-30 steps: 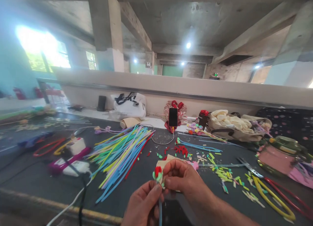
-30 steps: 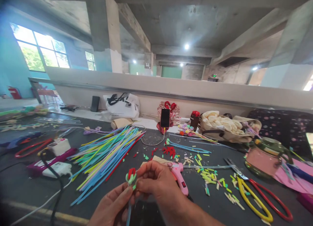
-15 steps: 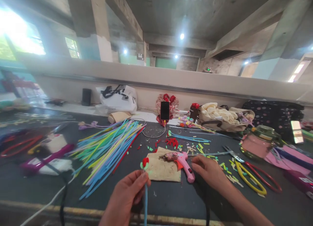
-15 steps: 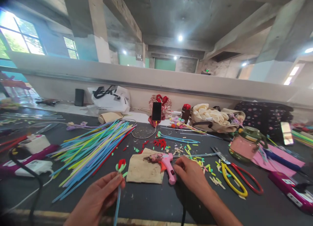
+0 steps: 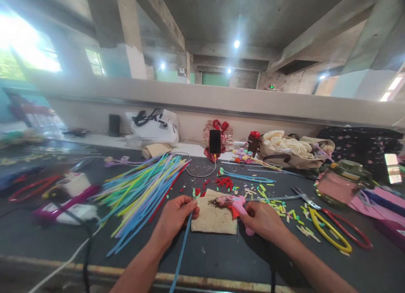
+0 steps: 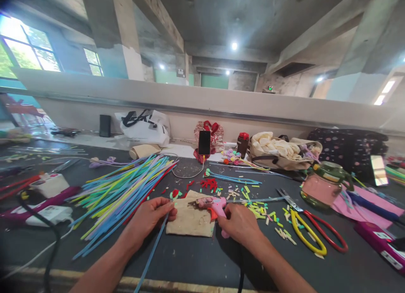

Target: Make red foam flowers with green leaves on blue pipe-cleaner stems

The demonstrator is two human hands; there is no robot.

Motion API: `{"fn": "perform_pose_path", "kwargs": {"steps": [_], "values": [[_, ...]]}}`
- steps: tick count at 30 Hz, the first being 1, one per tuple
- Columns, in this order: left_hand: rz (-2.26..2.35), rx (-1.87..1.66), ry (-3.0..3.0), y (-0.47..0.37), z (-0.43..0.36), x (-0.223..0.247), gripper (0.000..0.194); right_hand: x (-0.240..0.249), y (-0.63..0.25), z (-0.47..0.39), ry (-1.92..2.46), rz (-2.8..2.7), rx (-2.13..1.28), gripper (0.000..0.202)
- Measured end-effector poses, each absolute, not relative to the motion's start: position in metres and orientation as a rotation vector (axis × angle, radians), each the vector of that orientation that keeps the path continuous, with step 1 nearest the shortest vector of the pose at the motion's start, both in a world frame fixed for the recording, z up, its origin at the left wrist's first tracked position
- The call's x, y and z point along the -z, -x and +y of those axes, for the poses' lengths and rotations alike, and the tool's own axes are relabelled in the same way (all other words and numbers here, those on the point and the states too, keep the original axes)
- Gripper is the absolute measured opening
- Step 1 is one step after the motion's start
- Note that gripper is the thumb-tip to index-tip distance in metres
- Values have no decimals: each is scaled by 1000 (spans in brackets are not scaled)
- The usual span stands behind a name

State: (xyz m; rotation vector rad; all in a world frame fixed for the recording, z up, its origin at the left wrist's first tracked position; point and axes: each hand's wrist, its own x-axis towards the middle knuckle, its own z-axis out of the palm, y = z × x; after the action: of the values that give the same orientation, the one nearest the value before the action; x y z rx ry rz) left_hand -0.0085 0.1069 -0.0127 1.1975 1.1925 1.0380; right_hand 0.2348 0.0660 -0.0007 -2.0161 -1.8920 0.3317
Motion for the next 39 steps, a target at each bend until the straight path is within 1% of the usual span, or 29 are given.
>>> {"fn": "perform_pose_path", "kwargs": {"steps": [9,19,25,30,34,39], "values": [[1251,-1047,-1267,8,109,19,21,-1,-248,65,1952,-1696,-469,18],[1265,-1040,-1302,8,105,14,23,-7,-263,72,1707,-1385,-760,18],[1187,-1078,-1295,9,104,13,23,-10,-270,72,1540,-1172,-911,21],[1118,-1164,-1241,13,102,10,25,-13,-253,68,1337,-1067,-1123,29],[1094,-1224,-1138,14,101,8,27,-9,-228,68,978,-967,-1428,27],[1063,-1233,-1043,15,98,9,28,-4,-207,72,928,-1057,-1456,33]]}}
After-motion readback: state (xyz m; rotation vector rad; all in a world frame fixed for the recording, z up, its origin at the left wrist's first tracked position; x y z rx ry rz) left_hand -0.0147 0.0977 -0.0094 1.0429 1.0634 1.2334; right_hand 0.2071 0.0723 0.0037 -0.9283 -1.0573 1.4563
